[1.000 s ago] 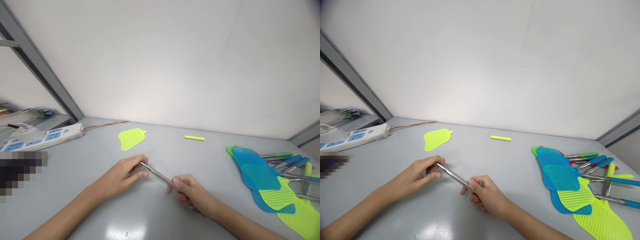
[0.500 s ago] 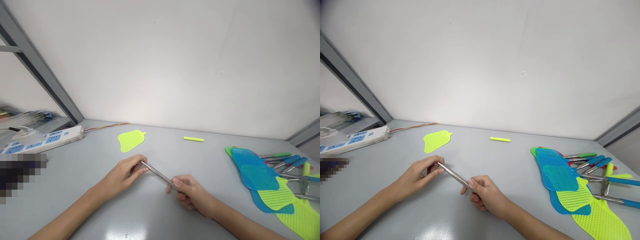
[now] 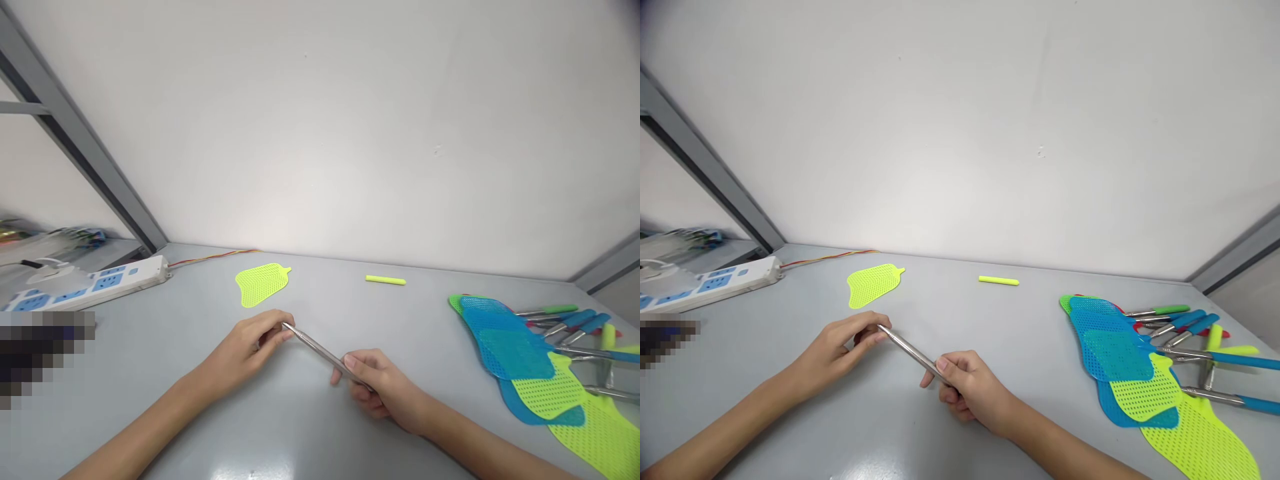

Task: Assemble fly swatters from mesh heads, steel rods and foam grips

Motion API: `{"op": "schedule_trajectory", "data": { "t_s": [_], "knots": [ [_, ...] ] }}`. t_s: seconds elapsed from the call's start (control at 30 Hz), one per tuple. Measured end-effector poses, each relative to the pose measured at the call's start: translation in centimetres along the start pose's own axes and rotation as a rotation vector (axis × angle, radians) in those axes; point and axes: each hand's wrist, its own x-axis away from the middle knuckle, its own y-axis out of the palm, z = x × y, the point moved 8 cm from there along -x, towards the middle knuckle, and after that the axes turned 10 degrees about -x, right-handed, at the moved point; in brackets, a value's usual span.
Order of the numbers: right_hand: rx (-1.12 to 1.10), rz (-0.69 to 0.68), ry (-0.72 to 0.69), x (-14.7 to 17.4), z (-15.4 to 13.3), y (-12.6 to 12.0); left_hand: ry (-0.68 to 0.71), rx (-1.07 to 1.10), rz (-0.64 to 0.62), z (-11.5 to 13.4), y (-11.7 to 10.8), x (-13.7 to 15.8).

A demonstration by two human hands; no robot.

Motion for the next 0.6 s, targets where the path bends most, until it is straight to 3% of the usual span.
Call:
{"op": "schedule_trajectory", "data": {
  "t_s": [0.6],
  "knots": [
    [0.058,-0.029,0.035,0.29,-0.29,0.44,0.096,0.046,-0.048,0.52,0.29,-0.24]
  ]
}}
